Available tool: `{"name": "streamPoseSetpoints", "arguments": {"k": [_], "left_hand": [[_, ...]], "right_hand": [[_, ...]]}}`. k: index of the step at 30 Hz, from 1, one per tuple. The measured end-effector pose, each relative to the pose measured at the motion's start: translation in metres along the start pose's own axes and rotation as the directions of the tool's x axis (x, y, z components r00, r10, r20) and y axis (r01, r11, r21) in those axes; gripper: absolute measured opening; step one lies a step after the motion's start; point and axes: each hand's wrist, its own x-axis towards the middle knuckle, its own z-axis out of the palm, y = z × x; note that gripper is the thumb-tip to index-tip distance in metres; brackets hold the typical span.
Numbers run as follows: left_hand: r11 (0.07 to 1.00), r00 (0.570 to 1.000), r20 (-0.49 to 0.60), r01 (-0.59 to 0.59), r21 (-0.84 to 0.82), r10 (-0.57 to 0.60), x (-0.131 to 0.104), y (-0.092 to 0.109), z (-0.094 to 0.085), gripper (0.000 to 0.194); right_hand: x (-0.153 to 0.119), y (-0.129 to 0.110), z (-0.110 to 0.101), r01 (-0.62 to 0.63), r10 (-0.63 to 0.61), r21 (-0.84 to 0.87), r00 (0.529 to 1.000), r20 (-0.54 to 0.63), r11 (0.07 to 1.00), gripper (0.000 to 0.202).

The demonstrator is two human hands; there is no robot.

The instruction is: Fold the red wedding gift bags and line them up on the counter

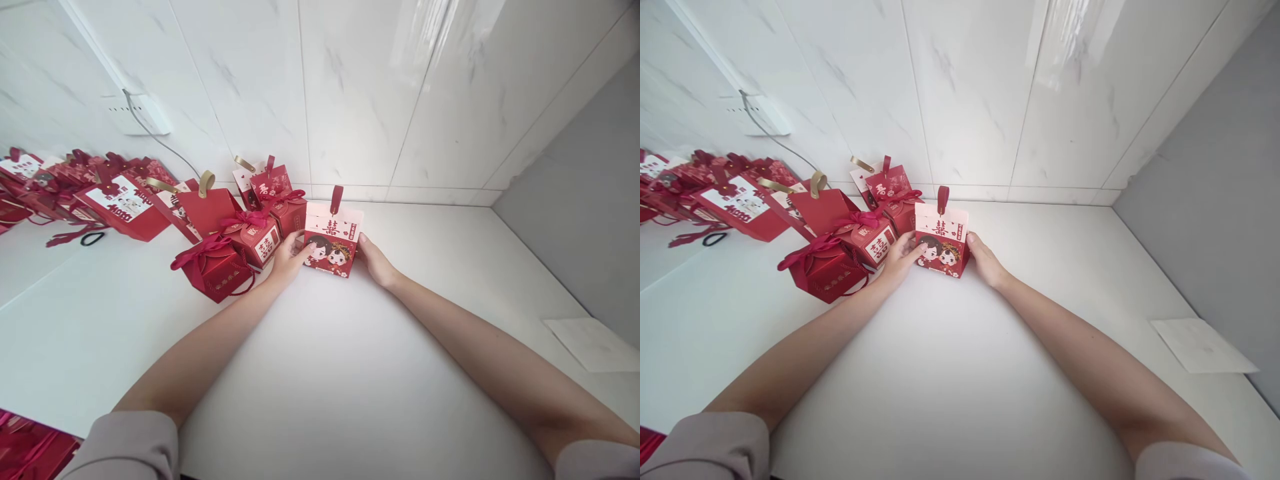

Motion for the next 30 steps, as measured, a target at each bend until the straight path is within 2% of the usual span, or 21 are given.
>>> {"name": "streamPoseSetpoints", "arguments": {"k": [3, 7, 11, 16, 21, 30], "left_hand": [[0.998, 0.999, 0.035, 0.042, -0.046, -0.04, 0.0, 0.002, 0.0, 0.063], [0.998, 0.996, 0.082, 0.022, 0.059, -0.027, -0.001, 0.006, -0.002, 0.046], [0.983, 0.996, 0.085, -0.03, 0.18, 0.014, -0.003, 0.009, -0.002, 0.041], [0.994, 0.978, 0.206, -0.049, 0.098, 0.028, -0.003, 0.016, -0.002, 0.043], [0.985, 0.957, 0.287, -0.081, 0.153, 0.035, 0.0, 0.024, -0.008, 0.045], [0.98, 0.948, 0.309, -0.127, 0.15, 0.076, 0.0, 0.023, -0.006, 0.044]], "right_hand": [[-0.003, -0.005, 0.002, 0.023, -0.023, -0.015, 0.999, 0.043, 1.0, 0.061], [-0.001, -0.009, 0.002, -0.031, 0.031, 0.03, 1.0, -0.001, 0.999, 0.058], [0.003, -0.012, -0.001, -0.07, 0.072, 0.064, 0.997, -0.033, 0.995, 0.055], [0.003, -0.009, -0.005, -0.052, 0.052, 0.038, 0.999, -0.008, 0.998, 0.055], [0.004, -0.006, -0.007, -0.03, 0.03, 0.009, 0.999, 0.02, 1.0, 0.057], [0.003, -0.009, -0.007, -0.052, 0.053, -0.004, 0.998, 0.025, 0.999, 0.058]]}}
